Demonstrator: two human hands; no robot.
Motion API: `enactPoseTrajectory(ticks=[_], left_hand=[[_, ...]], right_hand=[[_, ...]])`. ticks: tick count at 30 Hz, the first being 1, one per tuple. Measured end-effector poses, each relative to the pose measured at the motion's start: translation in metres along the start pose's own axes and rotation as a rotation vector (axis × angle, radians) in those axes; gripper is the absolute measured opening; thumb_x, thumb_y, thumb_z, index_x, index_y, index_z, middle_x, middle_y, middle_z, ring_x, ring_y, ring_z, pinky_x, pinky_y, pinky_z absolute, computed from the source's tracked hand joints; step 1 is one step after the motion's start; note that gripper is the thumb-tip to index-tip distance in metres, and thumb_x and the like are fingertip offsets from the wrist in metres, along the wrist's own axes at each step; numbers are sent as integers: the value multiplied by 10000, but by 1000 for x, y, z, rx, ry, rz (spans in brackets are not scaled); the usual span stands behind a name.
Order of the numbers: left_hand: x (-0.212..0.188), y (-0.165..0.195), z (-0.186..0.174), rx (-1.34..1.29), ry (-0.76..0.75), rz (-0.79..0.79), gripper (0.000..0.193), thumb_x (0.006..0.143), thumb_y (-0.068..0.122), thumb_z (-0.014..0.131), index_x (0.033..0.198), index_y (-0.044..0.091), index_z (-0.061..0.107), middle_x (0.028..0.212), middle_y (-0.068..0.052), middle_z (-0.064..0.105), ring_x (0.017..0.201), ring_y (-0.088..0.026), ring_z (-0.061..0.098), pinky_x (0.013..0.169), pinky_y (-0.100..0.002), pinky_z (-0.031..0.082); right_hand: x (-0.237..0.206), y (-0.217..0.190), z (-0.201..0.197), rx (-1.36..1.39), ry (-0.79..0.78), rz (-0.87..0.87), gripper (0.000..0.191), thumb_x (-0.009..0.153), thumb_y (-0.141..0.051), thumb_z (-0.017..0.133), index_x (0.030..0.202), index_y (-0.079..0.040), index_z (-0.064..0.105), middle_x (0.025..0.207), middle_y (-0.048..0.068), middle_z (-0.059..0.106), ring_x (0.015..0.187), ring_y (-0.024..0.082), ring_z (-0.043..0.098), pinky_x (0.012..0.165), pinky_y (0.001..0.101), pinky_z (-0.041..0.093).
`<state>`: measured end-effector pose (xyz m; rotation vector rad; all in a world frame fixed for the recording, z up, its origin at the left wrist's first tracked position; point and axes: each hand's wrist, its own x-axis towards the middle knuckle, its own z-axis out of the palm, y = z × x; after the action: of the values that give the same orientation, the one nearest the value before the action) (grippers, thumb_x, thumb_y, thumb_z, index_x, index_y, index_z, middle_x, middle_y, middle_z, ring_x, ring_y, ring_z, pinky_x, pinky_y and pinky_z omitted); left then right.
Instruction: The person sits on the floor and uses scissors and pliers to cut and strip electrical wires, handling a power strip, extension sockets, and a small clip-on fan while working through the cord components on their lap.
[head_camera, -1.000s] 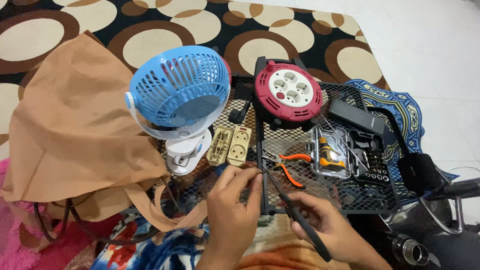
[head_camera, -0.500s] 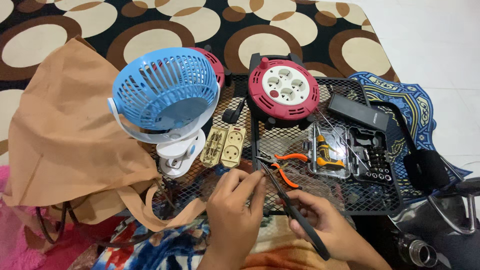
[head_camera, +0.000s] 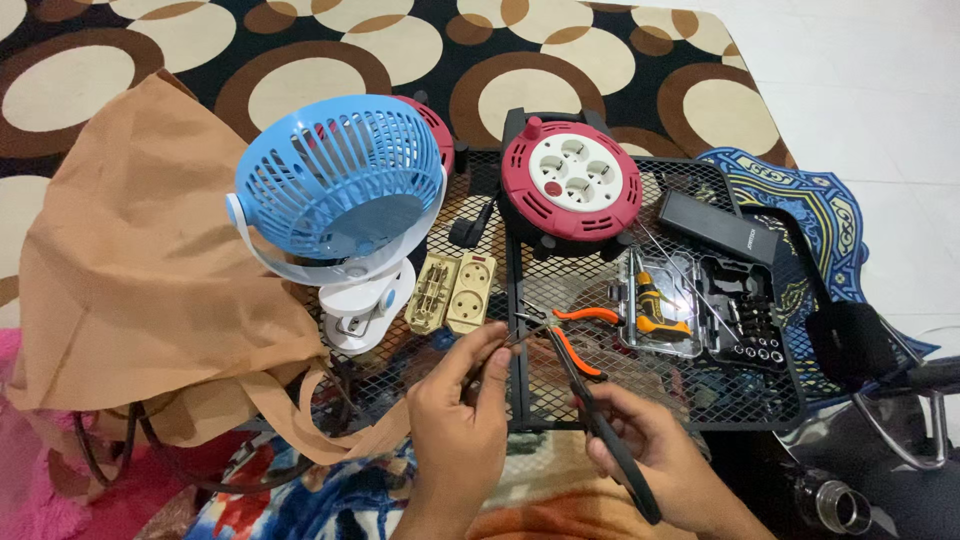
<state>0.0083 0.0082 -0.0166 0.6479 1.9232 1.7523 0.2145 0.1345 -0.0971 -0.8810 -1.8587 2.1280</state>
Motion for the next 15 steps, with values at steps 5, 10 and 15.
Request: enactPoseTrajectory(ticks=[5,10,15], left_hand=[[0,-2,0,-59,36,146,186,928,62,679,1070,-42,740,868,-75,794,722,-72,694,596,-244,542],[1,-4,-2,-82,28,146,180,929,75,688,1054,-44,738,819,-60,770,658,-52,621,567,-238,506],[1,-5,-6,-115,50,165,173,922,79,700,1030,-51,732,782,-39,738,642,-32,569,546,-230,474]], right_hand=[[-6,8,5,-134,33,6,642,835,-36,744,1440,-39,528,1204,53,674,1007,105,645,911,281,550],[-5,4,16,-72,8,-15,569,856,-41,733,1384,-13,525,1236,74,661,1058,121,636,937,302,541],[-2,-13,25,-50,-70,-43,522,887,-56,738,1373,15,560,1035,40,570,923,104,585,830,275,517]])
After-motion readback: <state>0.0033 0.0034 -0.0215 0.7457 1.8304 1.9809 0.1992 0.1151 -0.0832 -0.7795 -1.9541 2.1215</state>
